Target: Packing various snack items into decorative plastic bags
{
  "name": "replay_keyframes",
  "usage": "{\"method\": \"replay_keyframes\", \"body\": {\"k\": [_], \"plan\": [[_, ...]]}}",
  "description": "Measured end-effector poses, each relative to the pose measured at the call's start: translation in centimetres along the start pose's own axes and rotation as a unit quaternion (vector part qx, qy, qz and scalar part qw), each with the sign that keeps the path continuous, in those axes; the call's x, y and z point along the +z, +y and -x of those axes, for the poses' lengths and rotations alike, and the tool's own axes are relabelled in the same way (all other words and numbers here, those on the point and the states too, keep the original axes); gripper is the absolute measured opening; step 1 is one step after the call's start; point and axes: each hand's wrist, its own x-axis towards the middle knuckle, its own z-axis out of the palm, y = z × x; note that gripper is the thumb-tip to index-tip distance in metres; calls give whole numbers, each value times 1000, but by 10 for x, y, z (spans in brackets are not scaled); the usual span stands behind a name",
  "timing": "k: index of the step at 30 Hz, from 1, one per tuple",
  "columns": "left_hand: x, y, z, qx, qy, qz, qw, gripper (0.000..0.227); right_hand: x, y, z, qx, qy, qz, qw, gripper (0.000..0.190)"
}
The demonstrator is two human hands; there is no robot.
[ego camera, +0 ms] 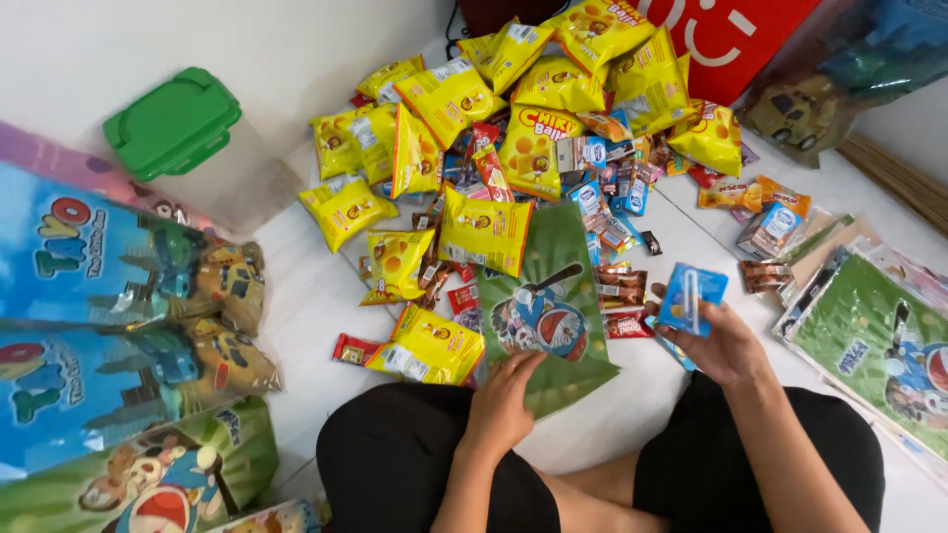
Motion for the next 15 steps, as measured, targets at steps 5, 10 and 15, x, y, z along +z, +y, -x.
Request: {"method": "replay_keyframes", "body": {"k": [5,10,15], "plan": [[22,-18,5,-5,20,-14,1000,88,83,52,26,10,74,97,992,57],[27,-23,2,-21,37,58,997,81,101,87,20,27,-97,702,705,76],[37,-37,-5,-7,45,65,997,87,83,134,17,99,-74,882,455,67]]}}
